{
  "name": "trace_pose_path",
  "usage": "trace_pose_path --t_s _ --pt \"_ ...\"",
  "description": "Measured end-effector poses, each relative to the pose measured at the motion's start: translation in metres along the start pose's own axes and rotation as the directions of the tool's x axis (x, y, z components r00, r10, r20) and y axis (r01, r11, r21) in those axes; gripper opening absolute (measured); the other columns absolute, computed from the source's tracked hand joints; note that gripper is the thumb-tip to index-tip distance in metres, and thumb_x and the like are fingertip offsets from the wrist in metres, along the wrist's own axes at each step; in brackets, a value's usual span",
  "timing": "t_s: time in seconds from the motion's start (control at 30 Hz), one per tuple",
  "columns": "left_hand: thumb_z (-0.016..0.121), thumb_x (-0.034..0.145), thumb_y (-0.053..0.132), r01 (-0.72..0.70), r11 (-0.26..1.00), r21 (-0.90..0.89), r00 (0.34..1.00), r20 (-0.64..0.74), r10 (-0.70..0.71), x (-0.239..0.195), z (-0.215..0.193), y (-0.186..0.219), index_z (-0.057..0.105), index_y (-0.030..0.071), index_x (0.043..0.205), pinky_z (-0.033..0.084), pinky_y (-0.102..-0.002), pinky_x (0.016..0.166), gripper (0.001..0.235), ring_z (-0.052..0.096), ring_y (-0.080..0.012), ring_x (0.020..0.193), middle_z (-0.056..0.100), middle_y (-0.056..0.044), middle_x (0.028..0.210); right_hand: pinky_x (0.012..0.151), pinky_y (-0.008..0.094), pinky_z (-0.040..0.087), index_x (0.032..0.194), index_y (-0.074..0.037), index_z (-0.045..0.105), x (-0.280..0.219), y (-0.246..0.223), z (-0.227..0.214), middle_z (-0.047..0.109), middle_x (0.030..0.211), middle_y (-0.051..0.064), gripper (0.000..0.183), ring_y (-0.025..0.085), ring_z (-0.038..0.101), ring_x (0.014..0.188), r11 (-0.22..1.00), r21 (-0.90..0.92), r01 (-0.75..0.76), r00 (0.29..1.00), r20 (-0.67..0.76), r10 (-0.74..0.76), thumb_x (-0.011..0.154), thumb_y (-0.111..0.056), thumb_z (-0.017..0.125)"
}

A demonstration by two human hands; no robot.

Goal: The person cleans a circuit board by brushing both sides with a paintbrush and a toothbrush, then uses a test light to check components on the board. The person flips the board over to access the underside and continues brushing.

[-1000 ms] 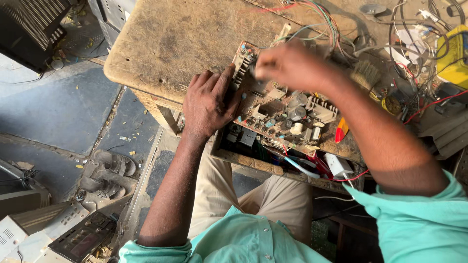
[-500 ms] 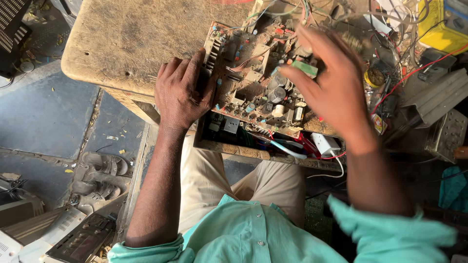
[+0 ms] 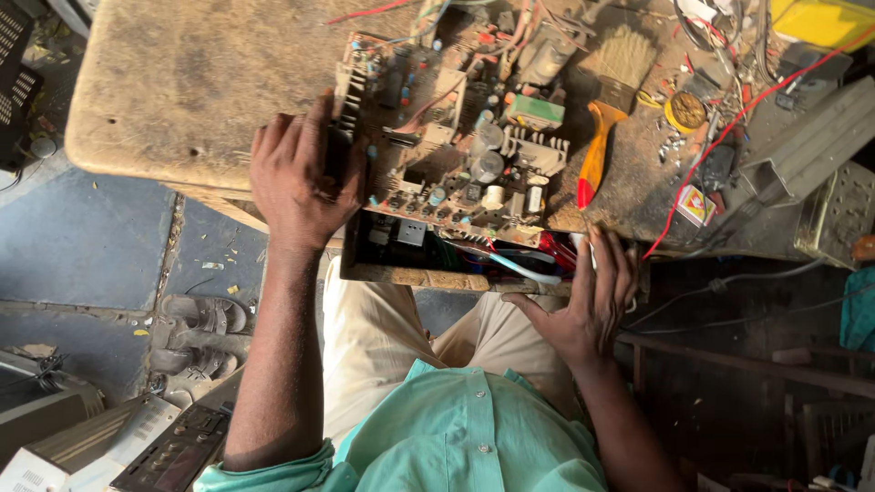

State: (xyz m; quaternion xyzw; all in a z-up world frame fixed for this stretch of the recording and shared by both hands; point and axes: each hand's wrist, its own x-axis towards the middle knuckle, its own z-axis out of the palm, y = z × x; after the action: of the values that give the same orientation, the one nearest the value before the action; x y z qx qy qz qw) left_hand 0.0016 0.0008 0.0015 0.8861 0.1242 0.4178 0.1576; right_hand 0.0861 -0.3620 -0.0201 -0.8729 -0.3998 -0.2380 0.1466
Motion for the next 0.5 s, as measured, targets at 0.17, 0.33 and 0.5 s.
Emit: trace_pose_path --t_s 0.17,0.33,0.5 --pt "0.079 0.098 0.025 0.033 0.999 0.013 0.999 0.009 -0.034 -0.005 0.004 -0.001 0.063 0.001 0.141 0.046 -0.044 0.087 0.052 0.060 -0.0304 0.094 0.066 -0.012 0.101 0.125 0.063 0.022 0.145 0.007 0.045 0.009 0.003 -0.001 0.046 0.154 0.027 0.114 0.045 0.039 0.149 0.999 0.036 -0.014 1.000 0.025 0.013 0.071 -0.070 0.083" --pt "0.078 0.101 0.024 0.020 1.000 -0.002 1.000 0.007 -0.020 -0.009 0.007 -0.005 0.060 0.002 0.142 0.045 -0.042 0.088 0.050 0.061 -0.0285 0.096 0.065 -0.011 0.101 0.129 0.065 0.016 0.145 -0.001 0.041 0.004 0.007 0.002 0.047 0.155 0.023 0.109 0.041 0.041 0.151 0.995 0.096 0.000 1.000 -0.015 0.002 0.074 -0.070 0.087" --pt "0.074 0.098 0.019 -0.010 1.000 -0.028 1.000 -0.015 0.009 -0.015 0.006 -0.005 0.058 0.001 0.143 0.045 -0.043 0.093 0.051 0.060 -0.0282 0.098 0.067 -0.011 0.105 0.128 0.066 0.015 0.142 -0.004 0.041 0.001 0.015 0.015 0.050 0.150 0.020 0.105 0.038 0.043 0.149 0.999 0.023 0.027 0.996 -0.084 -0.025 0.076 -0.068 0.092"
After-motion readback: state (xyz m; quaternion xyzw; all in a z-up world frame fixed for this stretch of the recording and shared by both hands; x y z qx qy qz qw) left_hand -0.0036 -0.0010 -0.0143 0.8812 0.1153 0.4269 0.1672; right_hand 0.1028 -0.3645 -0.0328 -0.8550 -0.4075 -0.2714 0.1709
